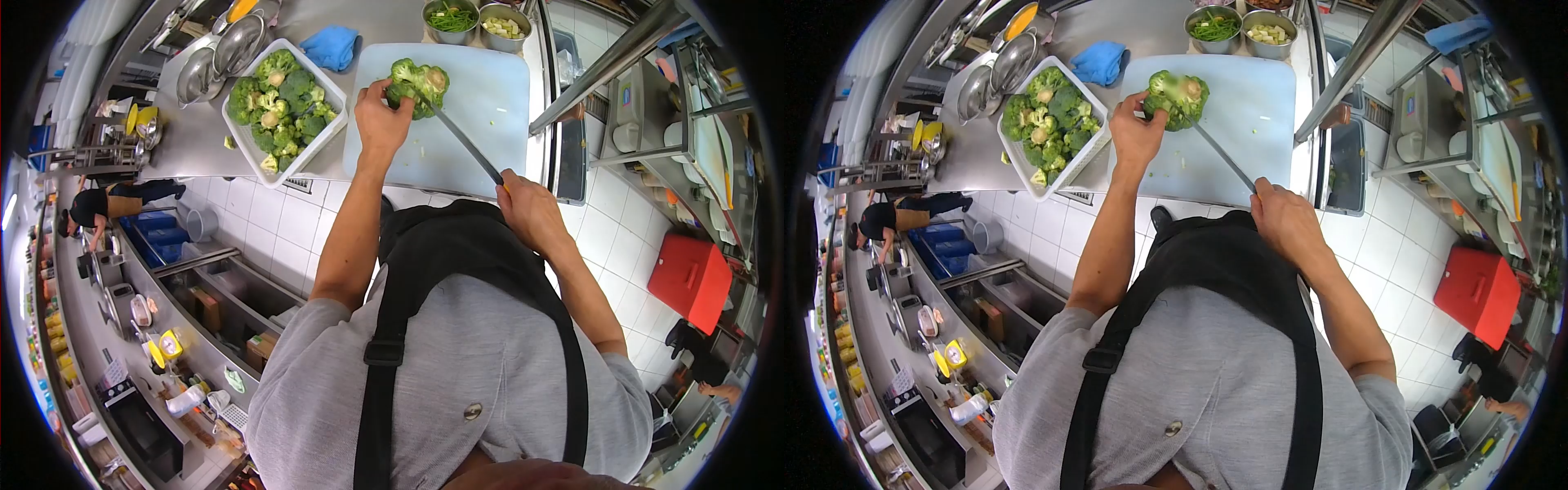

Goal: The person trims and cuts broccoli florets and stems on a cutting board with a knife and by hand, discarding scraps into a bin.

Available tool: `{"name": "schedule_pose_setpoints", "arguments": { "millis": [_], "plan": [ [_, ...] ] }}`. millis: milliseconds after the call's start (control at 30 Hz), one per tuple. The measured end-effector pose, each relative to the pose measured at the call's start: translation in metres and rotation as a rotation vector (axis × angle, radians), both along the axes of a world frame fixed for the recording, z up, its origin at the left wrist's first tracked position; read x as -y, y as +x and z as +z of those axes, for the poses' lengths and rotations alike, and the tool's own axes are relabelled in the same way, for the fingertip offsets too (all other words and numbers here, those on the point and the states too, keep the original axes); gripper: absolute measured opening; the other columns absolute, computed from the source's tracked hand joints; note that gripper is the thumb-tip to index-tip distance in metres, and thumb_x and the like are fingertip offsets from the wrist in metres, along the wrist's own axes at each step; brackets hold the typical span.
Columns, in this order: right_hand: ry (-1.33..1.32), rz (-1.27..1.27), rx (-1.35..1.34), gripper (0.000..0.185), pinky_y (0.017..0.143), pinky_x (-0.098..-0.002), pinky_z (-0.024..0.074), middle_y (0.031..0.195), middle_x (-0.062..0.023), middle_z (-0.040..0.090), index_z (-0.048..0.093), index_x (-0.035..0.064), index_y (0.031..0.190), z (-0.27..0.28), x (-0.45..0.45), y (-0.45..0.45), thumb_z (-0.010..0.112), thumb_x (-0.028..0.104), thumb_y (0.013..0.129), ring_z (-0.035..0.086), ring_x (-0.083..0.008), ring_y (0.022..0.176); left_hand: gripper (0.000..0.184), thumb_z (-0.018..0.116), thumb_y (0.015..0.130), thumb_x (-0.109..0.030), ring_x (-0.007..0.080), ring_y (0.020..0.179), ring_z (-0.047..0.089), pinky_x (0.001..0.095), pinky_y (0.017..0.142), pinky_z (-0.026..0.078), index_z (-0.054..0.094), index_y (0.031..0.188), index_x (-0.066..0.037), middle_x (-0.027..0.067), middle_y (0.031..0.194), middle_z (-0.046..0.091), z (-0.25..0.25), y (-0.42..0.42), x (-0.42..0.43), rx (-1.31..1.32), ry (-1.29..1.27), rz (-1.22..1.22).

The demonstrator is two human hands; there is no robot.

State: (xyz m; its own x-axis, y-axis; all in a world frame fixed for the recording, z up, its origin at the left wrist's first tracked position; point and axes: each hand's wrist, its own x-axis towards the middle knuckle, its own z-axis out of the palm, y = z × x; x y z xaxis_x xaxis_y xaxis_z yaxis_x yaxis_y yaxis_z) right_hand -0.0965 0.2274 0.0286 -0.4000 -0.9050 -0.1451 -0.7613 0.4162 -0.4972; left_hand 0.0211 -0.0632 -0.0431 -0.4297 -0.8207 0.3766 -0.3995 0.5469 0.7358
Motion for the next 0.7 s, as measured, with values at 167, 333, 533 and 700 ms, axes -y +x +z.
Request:
{"name": "schedule_pose_setpoints", "arguments": {
  "millis": [167, 333, 533, 700],
  "plan": [
    [0.018, 0.062, 0.009, 0.021, 0.077, -0.0557, 0.0537, 0.083, -0.025, 0.069, 0.055, -0.0023, 0.103, 0.013, 0.011, 0.004, 0.053, 0.018, 0.107, 0.07, -0.0459, 0.081, 0.04, 0.079, 0.079, -0.012, 0.037, 0.085, 0.07, 0.0452, 0.075, 0.059, 0.071, 0.115, 0.004, 0.0224, 0.102, 0.069, -0.003, 0.001, -0.006, -0.002, -0.027, 0.003],
    [0.007, 0.089, 0.006, 0.021, 0.076, -0.0572, 0.052, 0.083, -0.0265, 0.069, 0.054, -0.0029, 0.104, 0.005, 0.02, 0.001, 0.052, 0.018, 0.107, 0.069, -0.0475, 0.081, 0.042, 0.078, 0.08, -0.007, 0.0285, 0.078, 0.071, 0.0363, 0.066, 0.06, 0.07, 0.12, 0.002, 0.0202, 0.108, 0.068, 0.003, 0.004, -0.017, -0.027, -0.025, 0.027],
    [-0.034, 0.013, 0.076, 0.024, 0.075, -0.0587, 0.0475, 0.082, -0.0281, 0.067, 0.053, -0.0025, 0.103, 0.011, 0.019, -0.001, 0.054, 0.021, 0.107, 0.065, -0.0511, 0.083, 0.04, 0.071, 0.094, -0.005, 0.015, 0.078, 0.069, 0.0283, 0.068, 0.057, 0.068, 0.134, 0.001, 0.0105, 0.107, 0.07, 0.007, 0.023, -0.017, -0.503, 0.555, -0.07],
    [0.038, 0.056, 0.173, 0.023, 0.076, -0.0585, 0.0487, 0.084, -0.0262, 0.068, 0.054, -0.0016, 0.104, 0.018, 0.003, -0.003, 0.056, 0.021, 0.107, 0.066, -0.0501, 0.084, 0.036, 0.075, 0.098, -0.009, 0.0131, 0.08, 0.07, 0.0257, 0.07, 0.058, 0.068, 0.131, 0.005, 0.0081, 0.096, 0.073, -0.023, 0.069, -0.034, -0.377, 0.965, -0.087]
  ]
}}
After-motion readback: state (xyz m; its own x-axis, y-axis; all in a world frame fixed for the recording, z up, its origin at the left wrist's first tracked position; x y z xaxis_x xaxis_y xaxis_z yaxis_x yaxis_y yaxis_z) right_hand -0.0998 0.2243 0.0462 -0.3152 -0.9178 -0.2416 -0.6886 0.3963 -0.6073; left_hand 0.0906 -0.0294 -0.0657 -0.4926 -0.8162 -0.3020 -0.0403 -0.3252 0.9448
